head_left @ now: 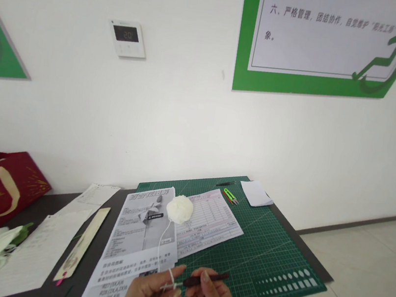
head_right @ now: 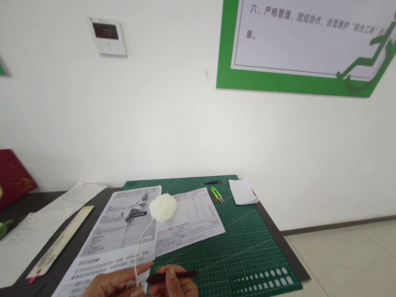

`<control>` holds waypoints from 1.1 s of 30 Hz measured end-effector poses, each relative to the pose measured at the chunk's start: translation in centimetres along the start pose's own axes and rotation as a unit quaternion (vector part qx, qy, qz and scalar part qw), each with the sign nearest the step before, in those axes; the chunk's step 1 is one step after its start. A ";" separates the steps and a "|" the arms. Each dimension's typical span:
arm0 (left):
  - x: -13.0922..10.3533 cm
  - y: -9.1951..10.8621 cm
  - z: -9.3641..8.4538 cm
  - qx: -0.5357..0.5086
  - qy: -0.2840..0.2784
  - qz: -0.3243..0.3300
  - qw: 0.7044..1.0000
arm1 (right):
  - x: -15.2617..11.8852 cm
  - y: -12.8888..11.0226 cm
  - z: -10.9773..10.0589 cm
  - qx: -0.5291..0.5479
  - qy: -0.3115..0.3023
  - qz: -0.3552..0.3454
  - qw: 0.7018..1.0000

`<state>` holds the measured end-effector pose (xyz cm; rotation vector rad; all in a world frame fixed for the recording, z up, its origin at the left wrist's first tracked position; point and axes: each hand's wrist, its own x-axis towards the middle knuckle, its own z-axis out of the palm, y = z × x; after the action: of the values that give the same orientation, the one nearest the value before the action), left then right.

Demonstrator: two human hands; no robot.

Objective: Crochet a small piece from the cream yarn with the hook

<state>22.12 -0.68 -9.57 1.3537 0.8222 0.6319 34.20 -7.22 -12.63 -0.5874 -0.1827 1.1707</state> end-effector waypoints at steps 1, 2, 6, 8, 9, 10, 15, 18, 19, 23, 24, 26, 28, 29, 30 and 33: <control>0.0 -0.1 0.1 -0.010 0.001 -0.006 1.000 | 0.0 0.0 0.0 -0.003 -0.001 -0.001 1.000; 0.1 -0.2 0.1 -0.023 0.000 -0.009 1.000 | 0.0 0.1 -0.1 -0.004 -0.002 -0.002 1.000; 0.3 -0.4 0.2 -0.068 -0.001 -0.007 0.998 | 0.1 0.4 -0.5 -0.004 0.005 0.000 1.000; 0.4 -0.5 0.1 -0.055 0.002 -0.012 0.998 | 0.2 0.5 -0.8 -0.005 0.009 -0.001 1.000; 0.4 -0.6 0.0 -0.042 0.005 -0.011 0.999 | 0.2 0.6 -0.9 -0.007 0.009 -0.002 1.000; 0.4 -0.7 -0.1 -0.027 0.006 -0.007 1.000 | 0.3 0.6 -1.1 -0.010 0.010 -0.003 1.000; 0.2 -1.2 -0.4 0.024 0.004 -0.003 1.000 | 0.4 0.9 -1.5 -0.016 0.012 -0.005 1.000; 0.0 -1.4 -0.3 0.015 0.012 -0.025 0.999 | 0.4 1.0 -1.5 -0.024 0.016 -0.012 1.000; -0.1 -1.4 -0.2 0.009 0.016 -0.029 0.999 | 0.4 1.0 -1.6 -0.028 0.017 -0.017 0.999; -0.2 -1.3 0.3 -0.021 0.031 -0.024 0.999 | 0.3 1.1 -1.6 -0.044 0.013 -0.033 0.998; -0.2 -1.3 0.4 -0.031 0.034 -0.020 0.999 | 0.3 1.0 -1.6 -0.045 0.012 -0.032 0.998; -0.1 -1.3 0.5 -0.048 0.042 -0.011 0.998 | 0.4 1.0 -1.7 -0.043 0.008 -0.026 0.999; 0.0 -1.5 0.5 -0.047 0.046 -0.005 0.998 | 0.4 1.0 -1.7 -0.038 0.003 -0.016 0.999; 0.1 -1.6 0.4 -0.041 0.046 -0.004 0.998 | 0.5 1.0 -1.8 -0.035 0.002 -0.013 0.999; 0.1 -1.6 0.4 -0.036 0.042 -0.003 0.998 | 0.5 1.0 -1.8 -0.032 0.001 -0.012 0.999; 0.1 -1.6 0.4 -0.044 0.023 -0.005 0.999 | 0.5 0.9 -1.9 -0.033 -0.007 -0.008 0.999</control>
<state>22.36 -1.01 -11.19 1.2581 0.8281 0.6854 34.51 -7.17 -14.79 -0.6338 -0.2380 1.1570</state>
